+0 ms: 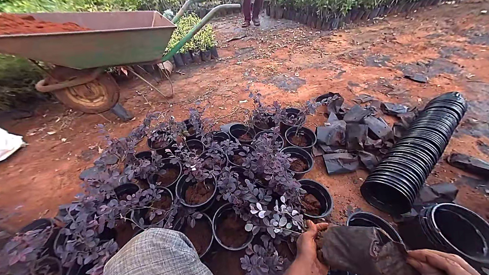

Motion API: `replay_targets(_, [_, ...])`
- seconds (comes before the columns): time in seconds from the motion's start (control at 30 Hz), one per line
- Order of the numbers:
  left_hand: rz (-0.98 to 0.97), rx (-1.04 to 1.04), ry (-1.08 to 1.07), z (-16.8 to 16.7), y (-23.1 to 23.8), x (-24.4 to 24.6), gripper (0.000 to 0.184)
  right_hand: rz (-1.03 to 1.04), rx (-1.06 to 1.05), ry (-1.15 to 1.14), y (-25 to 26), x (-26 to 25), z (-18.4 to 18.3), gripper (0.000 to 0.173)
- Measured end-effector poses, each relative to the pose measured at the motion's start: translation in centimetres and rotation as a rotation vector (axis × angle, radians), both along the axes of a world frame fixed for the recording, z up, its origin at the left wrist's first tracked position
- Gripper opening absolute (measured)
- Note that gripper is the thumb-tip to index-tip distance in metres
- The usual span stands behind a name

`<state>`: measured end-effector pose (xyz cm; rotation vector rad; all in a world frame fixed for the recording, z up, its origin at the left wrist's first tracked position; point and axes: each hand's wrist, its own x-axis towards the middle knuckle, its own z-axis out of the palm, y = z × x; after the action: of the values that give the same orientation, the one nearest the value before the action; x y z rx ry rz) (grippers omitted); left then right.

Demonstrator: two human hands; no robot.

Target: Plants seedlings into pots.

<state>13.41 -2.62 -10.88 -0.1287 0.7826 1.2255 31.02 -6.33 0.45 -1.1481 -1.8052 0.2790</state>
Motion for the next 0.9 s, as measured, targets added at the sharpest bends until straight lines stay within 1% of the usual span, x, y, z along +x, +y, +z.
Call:
replay_targets(0.17, [-0.001,-0.001,0.044,-1.1,0.1,-0.1,0.058,-0.027,-0.011,0.013,-0.4,0.4,-0.8,0.012])
replay_targets(0.27, [0.0,-0.028,0.084,-2.1,0.0,-1.2,0.061,-0.054,0.017,0.014,-0.4,1.2,0.0,0.012])
replay_targets(0.33, [0.001,-0.066,0.206,-2.8,0.1,-2.0,0.061,-0.054,-0.007,-0.009,0.1,2.0,1.0,0.012])
replay_targets(0.4, [-0.029,-0.062,0.402,-3.3,0.1,-2.4,0.058,-0.047,-0.079,-0.02,0.8,2.5,1.1,0.012])
replay_targets(0.47, [-0.114,-0.012,0.641,-3.6,0.3,-2.1,0.047,-0.05,-0.166,-0.031,1.4,2.5,-0.1,0.012])
replay_targets(0.5, [-0.188,0.014,0.766,-3.6,0.4,-1.9,0.039,-0.056,-0.201,-0.041,1.5,2.2,-0.8,0.012])
replay_targets(0.53, [-0.309,0.033,0.877,-3.4,0.5,-1.9,0.04,-0.062,-0.223,-0.055,1.5,1.7,-1.4,0.012])
replay_targets(0.6, [-0.57,0.049,1.066,-3.1,0.7,-2.1,0.055,-0.075,-0.227,-0.097,1.3,0.8,-2.3,0.012])
replay_targets(0.67, [-0.711,0.151,1.225,-2.7,0.5,-2.6,0.058,-0.084,-0.228,-0.137,1.3,0.4,-2.5,0.013])
replay_targets(0.77, [-0.887,0.268,1.404,-0.1,0.5,-3.9,0.052,-0.079,-0.23,-0.157,1.2,0.2,-2.2,0.013])
replay_targets(0.8, [-0.889,0.269,1.433,0.0,0.8,-4.3,0.051,-0.071,-0.238,-0.163,1.0,0.1,-2.0,0.013])
replay_targets(0.87, [-0.838,0.177,1.441,-0.8,1.8,-4.6,0.055,-0.048,-0.242,-0.177,0.9,-0.1,-1.7,0.013])
replay_targets(0.9, [-0.823,0.175,1.423,-1.0,2.1,-4.9,0.056,-0.038,-0.231,-0.187,0.8,-0.2,-1.5,0.014])
